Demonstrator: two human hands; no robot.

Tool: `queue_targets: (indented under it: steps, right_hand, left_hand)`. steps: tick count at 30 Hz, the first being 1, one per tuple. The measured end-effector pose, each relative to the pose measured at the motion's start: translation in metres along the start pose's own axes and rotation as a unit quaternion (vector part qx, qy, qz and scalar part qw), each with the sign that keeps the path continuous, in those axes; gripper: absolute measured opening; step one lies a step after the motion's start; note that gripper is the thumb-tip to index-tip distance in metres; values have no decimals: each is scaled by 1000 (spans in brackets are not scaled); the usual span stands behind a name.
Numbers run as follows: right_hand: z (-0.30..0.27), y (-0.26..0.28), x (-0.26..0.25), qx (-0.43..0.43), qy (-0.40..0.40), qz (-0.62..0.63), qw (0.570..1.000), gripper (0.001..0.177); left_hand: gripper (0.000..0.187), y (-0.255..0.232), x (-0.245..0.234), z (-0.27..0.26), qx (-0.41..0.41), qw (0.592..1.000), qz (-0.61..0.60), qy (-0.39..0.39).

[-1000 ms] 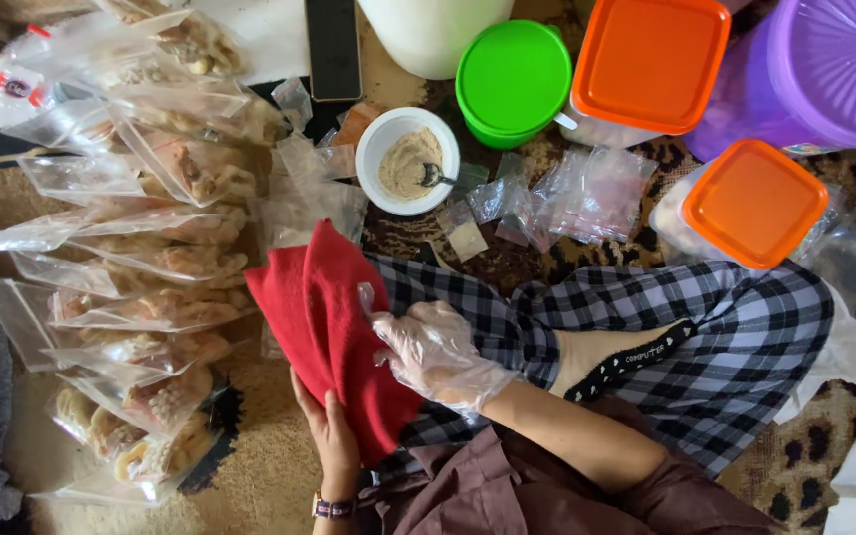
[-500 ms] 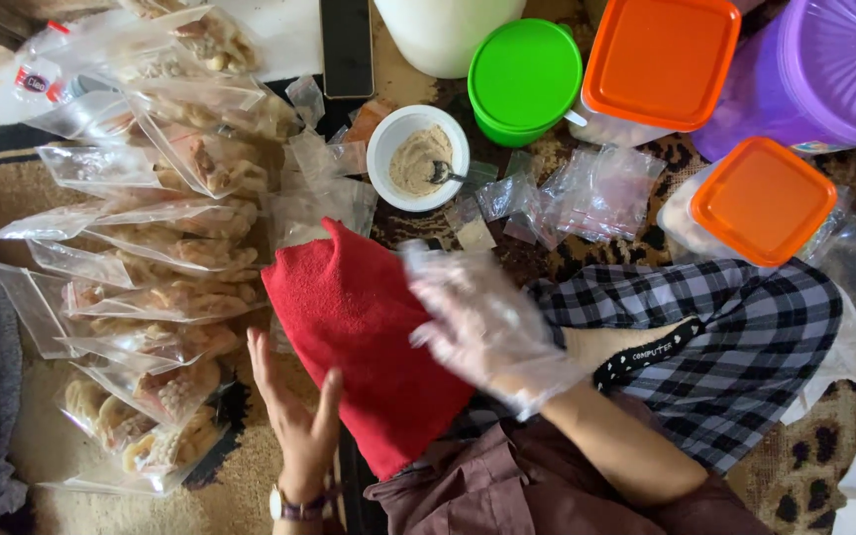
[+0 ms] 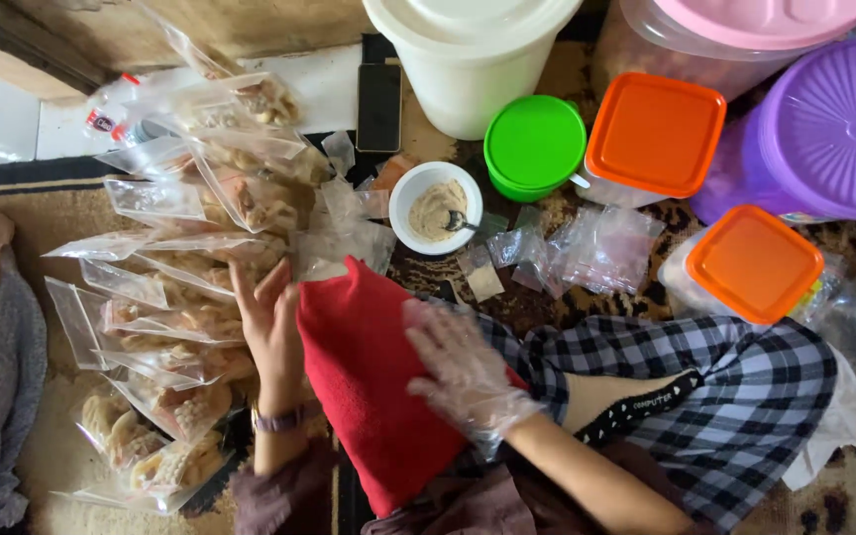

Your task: Packaging fried food items into small plastic bags and adding seasoning powder using a spoon

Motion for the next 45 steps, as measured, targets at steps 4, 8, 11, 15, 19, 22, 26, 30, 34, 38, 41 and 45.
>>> queue_targets:
  steps: [4, 8, 11, 15, 19, 22, 26, 30, 34, 38, 41, 45]
  right_hand:
    - [-56, -44, 4, 57, 8, -26, 998, 81]
    - [-74, -55, 14, 89, -58, -20, 994, 75]
    - [-69, -55, 6, 71, -79, -30, 994, 76]
    - [-68, -56, 5, 73, -93, 10, 993, 77]
    - [-67, -53, -1, 63, -108, 29, 992, 77]
    - [-67, -55, 1, 58, -104, 24, 993, 76]
    - [-64, -54, -3, 48, -108, 26, 993, 75]
    - [-60, -52, -13, 52, -123, 21, 991, 76]
    - [-46, -34, -22, 149, 93, 54, 983, 82]
    - [-10, 25, -65, 61, -15, 120, 991, 79]
    - [-40, 21, -1, 60, 217, 89, 970, 89]
    - [-54, 12, 3, -16, -116, -8, 993, 89]
  left_hand:
    - [96, 22, 36, 54, -148, 984, -93, 28]
    - [100, 40, 67, 73, -189, 975, -116, 29]
    - [95, 25, 80, 70, -232, 962, -141, 18]
    - [91, 45, 78, 84, -256, 956, -140, 27]
    - [94, 54, 77, 90, -250, 958, -137, 43]
    - [95, 22, 77, 75, -227, 965, -113, 65]
    - [96, -20, 61, 45, -180, 981, -54, 58]
    - [94, -59, 41, -14, -27, 987, 114, 108]
    - [95, -38, 16, -81, 35, 937, 340, 71]
    - [87, 12, 13, -105, 21, 964, 237, 120]
    - [103, 4, 6, -82, 44, 963, 239, 115]
    - [114, -18, 5, -24, 53, 970, 224, 80]
Point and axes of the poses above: each hand's wrist, its own z-axis towards the middle knuckle, its own x-axis out of the palm, y = z × x, the point moved 5 cm from there along z, towards the middle knuckle, and after that the axes turned 2 degrees about -x, right-handed, at the moved point
